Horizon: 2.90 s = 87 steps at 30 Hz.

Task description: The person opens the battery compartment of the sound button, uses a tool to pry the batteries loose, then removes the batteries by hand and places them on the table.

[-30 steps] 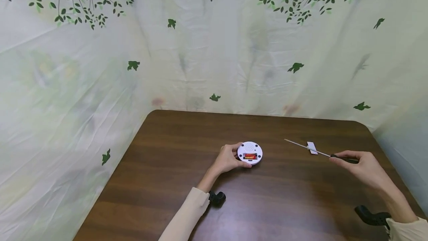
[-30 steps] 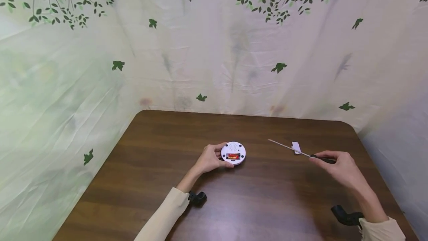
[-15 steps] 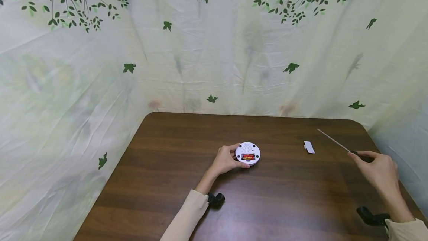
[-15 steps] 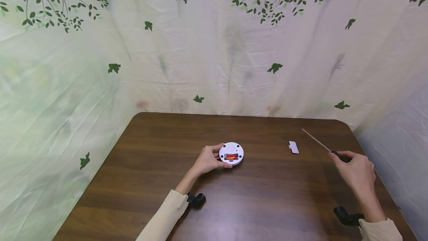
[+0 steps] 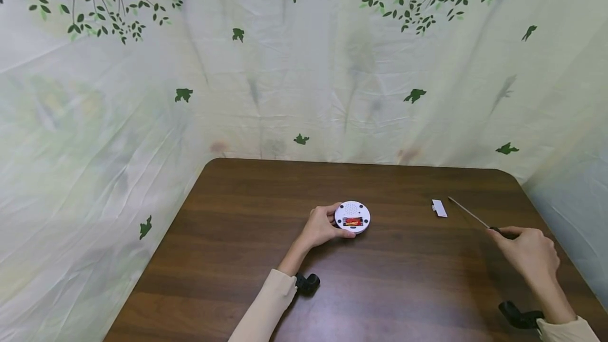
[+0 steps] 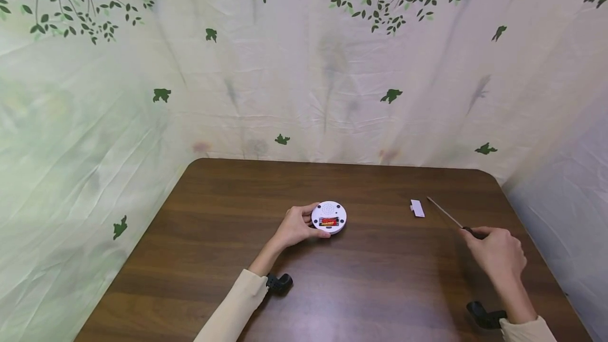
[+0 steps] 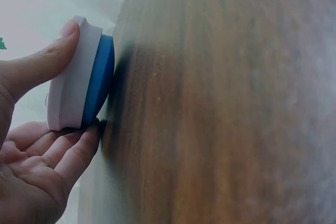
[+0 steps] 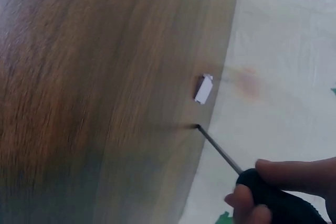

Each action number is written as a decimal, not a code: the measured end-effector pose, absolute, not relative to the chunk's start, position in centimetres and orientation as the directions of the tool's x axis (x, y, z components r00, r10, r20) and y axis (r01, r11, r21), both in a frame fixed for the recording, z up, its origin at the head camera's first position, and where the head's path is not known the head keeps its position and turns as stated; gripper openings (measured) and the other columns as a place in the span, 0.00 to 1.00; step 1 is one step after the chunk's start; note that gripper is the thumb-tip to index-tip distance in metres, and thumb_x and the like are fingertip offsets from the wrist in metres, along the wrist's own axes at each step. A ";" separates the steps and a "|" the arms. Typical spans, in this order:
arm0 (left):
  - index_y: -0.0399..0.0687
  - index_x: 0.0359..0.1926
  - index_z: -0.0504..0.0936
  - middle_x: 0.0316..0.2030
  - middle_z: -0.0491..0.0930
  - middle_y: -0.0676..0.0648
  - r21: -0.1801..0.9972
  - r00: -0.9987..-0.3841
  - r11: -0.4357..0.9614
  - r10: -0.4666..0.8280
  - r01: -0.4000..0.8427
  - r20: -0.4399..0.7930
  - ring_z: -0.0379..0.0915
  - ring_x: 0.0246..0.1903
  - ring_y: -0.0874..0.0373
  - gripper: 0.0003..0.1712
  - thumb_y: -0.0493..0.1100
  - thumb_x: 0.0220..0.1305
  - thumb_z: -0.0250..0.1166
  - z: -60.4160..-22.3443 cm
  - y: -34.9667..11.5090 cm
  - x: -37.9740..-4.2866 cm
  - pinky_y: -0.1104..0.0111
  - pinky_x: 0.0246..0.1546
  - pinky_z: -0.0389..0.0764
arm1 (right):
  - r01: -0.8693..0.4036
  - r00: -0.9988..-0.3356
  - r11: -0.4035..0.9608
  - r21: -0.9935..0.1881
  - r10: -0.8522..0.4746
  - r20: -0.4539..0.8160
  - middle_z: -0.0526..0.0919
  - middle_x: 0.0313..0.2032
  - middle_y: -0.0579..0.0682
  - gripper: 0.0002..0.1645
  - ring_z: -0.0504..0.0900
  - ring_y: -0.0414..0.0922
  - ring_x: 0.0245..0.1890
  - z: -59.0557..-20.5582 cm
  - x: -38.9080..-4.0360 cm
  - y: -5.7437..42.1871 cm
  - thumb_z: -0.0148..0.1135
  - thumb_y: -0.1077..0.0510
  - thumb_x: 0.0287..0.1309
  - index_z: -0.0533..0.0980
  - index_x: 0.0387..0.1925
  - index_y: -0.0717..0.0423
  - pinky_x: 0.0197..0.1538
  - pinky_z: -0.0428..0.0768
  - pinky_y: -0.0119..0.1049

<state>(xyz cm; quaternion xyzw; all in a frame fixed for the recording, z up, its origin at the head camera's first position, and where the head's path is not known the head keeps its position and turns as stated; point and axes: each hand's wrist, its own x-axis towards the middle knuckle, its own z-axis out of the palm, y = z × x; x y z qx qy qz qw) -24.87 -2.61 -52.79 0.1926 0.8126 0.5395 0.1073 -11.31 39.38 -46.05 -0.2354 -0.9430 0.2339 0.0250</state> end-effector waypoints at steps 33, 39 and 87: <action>0.40 0.67 0.79 0.58 0.85 0.39 0.897 -0.906 0.377 0.420 0.228 0.054 0.84 0.56 0.53 0.48 0.42 0.42 0.88 -52.7 -2.8 -24.7 0.68 0.53 0.86 | 0.293 -0.938 0.936 -0.196 0.242 -0.246 0.69 0.20 0.50 0.26 0.73 0.51 0.24 -47.6 -11.9 35.8 0.71 0.49 0.63 0.69 0.17 0.54 0.25 0.71 0.47; 0.39 0.68 0.78 0.59 0.84 0.38 0.884 -0.909 0.404 0.414 0.235 0.053 0.83 0.57 0.53 0.50 0.44 0.42 0.88 -52.7 -2.8 -24.8 0.65 0.55 0.85 | 0.289 -0.929 0.941 -0.174 0.232 -0.287 0.68 0.20 0.50 0.25 0.73 0.52 0.25 -46.9 -12.1 35.6 0.69 0.49 0.64 0.68 0.18 0.55 0.28 0.71 0.48; 0.40 0.64 0.80 0.56 0.87 0.42 0.880 -0.891 0.398 0.451 0.260 0.059 0.85 0.51 0.62 0.44 0.43 0.45 0.87 -52.4 -3.2 -24.9 0.75 0.48 0.85 | -0.497 -0.863 0.816 -0.296 -0.426 0.272 0.86 0.37 0.49 0.08 0.81 0.42 0.29 -47.7 -21.7 17.8 0.75 0.67 0.53 0.89 0.37 0.55 0.27 0.76 0.35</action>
